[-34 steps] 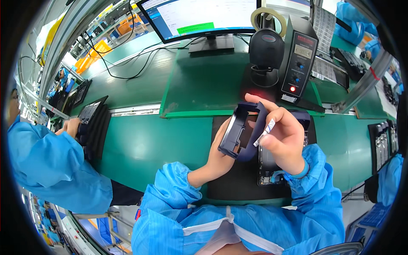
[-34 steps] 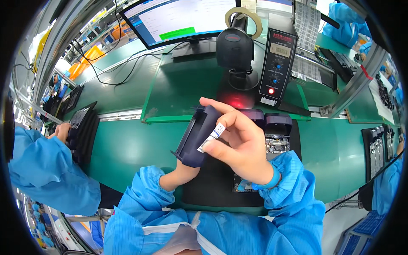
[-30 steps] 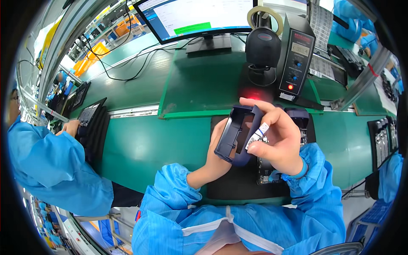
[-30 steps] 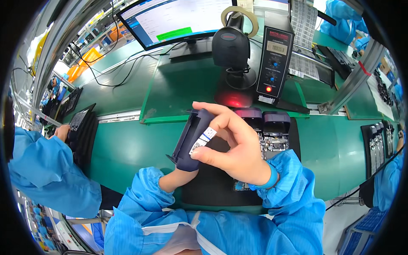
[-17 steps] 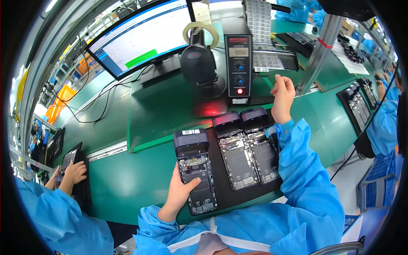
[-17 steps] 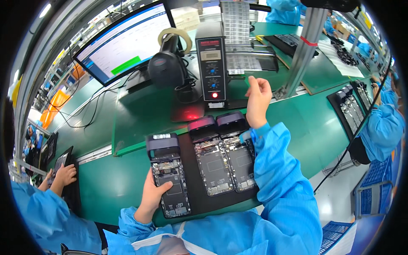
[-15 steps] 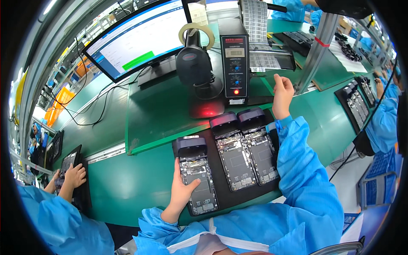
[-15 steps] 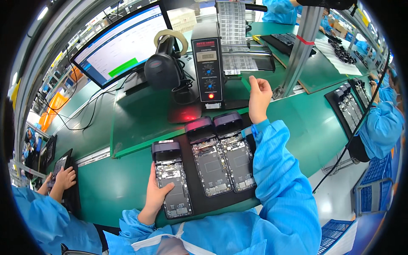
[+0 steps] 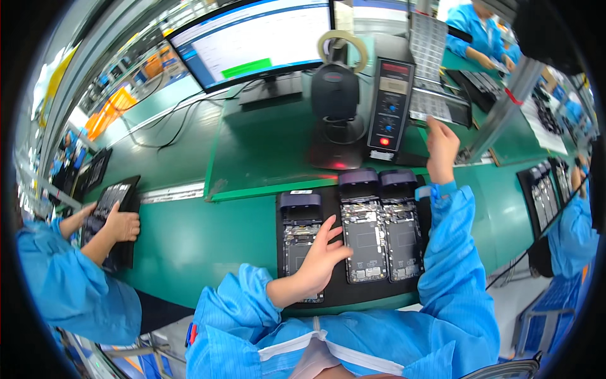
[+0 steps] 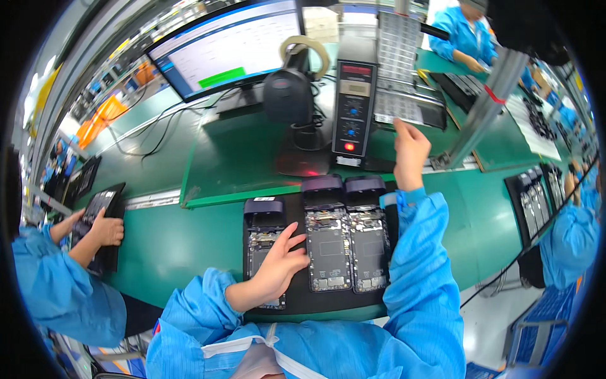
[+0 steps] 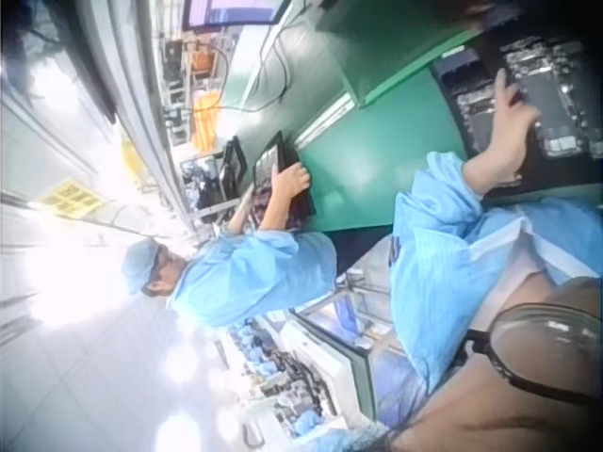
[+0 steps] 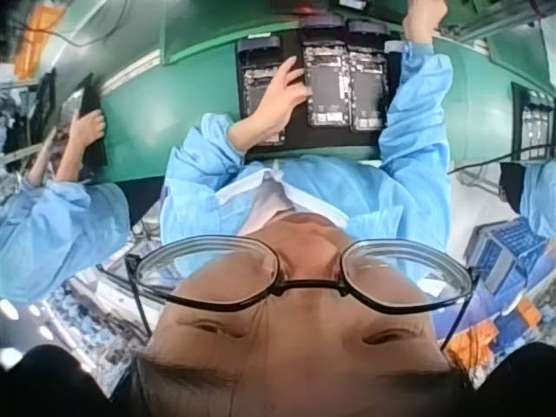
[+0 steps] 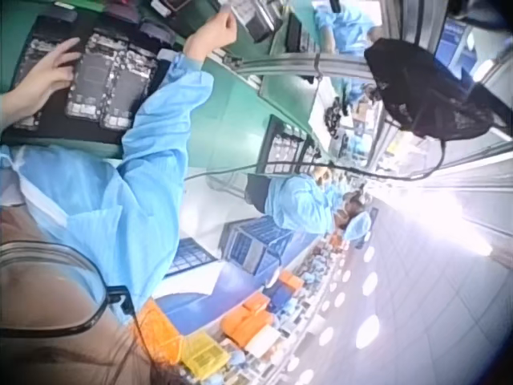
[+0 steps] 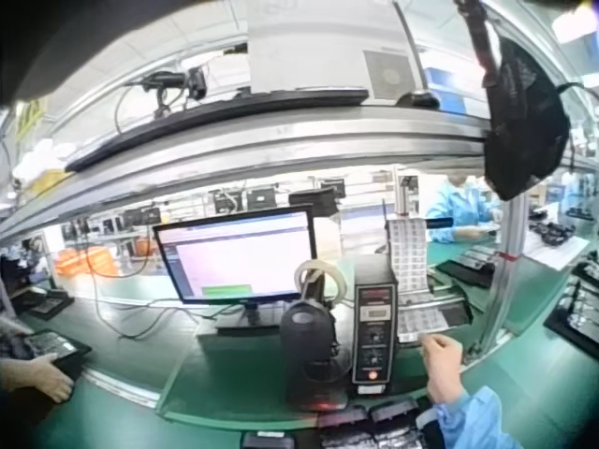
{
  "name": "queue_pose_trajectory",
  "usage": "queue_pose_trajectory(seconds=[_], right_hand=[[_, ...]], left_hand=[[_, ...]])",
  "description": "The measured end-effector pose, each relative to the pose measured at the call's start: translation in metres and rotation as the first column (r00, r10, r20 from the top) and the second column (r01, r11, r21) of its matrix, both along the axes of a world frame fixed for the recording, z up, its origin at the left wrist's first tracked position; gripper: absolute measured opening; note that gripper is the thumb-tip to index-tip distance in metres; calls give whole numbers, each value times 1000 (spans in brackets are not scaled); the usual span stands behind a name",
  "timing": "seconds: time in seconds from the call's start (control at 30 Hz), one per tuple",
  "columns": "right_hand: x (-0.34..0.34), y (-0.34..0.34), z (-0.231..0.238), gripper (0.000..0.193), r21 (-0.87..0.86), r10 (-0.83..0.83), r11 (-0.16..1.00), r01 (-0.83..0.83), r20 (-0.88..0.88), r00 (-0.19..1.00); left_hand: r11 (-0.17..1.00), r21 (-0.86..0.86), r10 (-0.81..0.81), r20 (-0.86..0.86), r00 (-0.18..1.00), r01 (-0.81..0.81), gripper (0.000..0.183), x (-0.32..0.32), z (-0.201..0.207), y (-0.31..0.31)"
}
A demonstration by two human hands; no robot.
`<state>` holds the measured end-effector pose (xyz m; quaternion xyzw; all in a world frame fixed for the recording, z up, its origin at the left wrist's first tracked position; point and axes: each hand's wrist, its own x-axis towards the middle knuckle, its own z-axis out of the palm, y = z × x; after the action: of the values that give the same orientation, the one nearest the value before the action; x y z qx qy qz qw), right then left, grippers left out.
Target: The person repeatedly picks up disassembled electronic devices from a tray, scans their barcodes with a handheld scanner, and places them back into the tray. This cycle is performed for multiple units in a factory setting.
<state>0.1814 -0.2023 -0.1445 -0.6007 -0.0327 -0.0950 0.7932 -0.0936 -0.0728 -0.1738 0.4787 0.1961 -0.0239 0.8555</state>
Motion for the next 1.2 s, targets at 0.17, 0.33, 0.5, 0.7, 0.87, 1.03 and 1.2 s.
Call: queue_pose_trajectory(seconds=[0.17,0.33,0.5,0.7,0.87,1.03,1.2], right_hand=[[-44,26,18,24,243,208,944,-225,93,974],[-71,70,32,21,-248,671,681,-688,-163,723],[-59,50,35,19,-18,623,782,-623,-27,782],[-96,27,80,22,275,349,870,-410,245,905],[-114,7,92,19,237,399,832,-502,375,837],[-136,13,89,17,42,449,828,-559,546,707],[-160,35,83,33,-187,745,658,-730,303,594]], left_hand=[[991,-74,-120,-99,988,113,58,14,7,-1],[931,-178,-348,-168,922,319,41,18,-12,-2],[927,-368,-61,61,996,79,42,11,19,24],[848,-449,444,309,841,-283,17,85,30,85],[834,-437,493,319,810,-336,19,103,26,92],[893,-310,425,349,835,-326,30,74,39,67],[835,434,150,412,899,-339,30,25,25,27]])
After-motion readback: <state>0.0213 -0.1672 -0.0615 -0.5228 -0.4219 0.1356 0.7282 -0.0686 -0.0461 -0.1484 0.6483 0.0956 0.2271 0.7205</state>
